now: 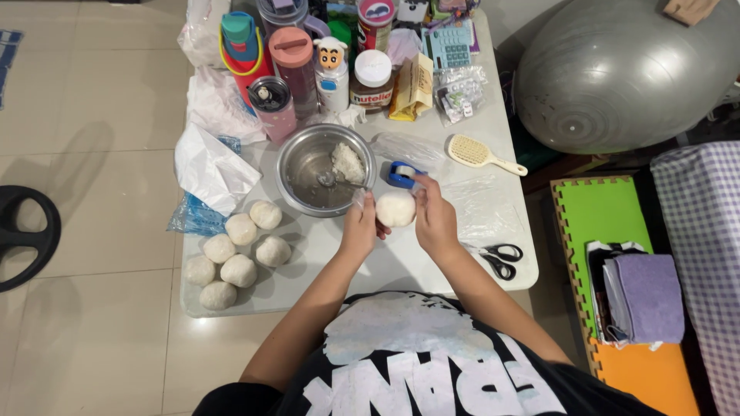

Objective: The person scoops rice from a bowl into a small cup, presses it into a ball, and places it onto a plastic sheet. They then wrap the rice ball in the plastic, secure it with tape, and set it aside with other rice balls.

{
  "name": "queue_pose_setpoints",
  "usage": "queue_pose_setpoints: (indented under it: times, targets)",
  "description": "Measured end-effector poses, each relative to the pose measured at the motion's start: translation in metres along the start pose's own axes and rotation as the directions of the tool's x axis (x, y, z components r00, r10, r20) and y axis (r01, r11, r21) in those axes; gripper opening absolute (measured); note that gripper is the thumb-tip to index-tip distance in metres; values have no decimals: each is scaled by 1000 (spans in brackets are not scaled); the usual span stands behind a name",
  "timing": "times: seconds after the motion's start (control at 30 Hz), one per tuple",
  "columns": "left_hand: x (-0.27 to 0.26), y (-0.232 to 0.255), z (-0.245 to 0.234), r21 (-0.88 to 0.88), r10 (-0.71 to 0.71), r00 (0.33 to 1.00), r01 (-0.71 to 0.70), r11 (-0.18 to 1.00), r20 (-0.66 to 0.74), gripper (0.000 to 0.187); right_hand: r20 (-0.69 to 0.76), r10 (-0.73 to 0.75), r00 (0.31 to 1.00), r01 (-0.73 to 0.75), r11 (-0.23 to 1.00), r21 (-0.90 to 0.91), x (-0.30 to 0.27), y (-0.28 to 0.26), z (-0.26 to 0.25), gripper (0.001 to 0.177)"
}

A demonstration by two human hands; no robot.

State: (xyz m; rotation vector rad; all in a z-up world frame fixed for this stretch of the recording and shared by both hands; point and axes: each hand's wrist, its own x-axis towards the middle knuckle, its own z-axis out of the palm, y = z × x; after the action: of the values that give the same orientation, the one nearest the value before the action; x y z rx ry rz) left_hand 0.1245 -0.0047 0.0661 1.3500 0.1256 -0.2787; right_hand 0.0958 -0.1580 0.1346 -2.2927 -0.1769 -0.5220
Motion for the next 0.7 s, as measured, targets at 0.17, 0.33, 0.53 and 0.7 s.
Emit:
queue_pose_setpoints:
  times: [0.17,0.33,0.53,0.7]
  targets:
    - [-7,-17,-2,221,269,963,-262,939,3,50,19,-32,999,28,984,178,8,15,-2,25]
    - [-19,23,3,446,746,660,-696,562,89,45,345,468,814,-574,743,345,23,-4,-15,28]
    - [-5,10,11,19,122,991,-123,992,47,51,26,6,1000,-13,966,258,24,0,-15,26]
    - [-3,-4,12,166,322,947,-317,934,-7,46,18,6,1000,-12,942,336,36,5,-16,22]
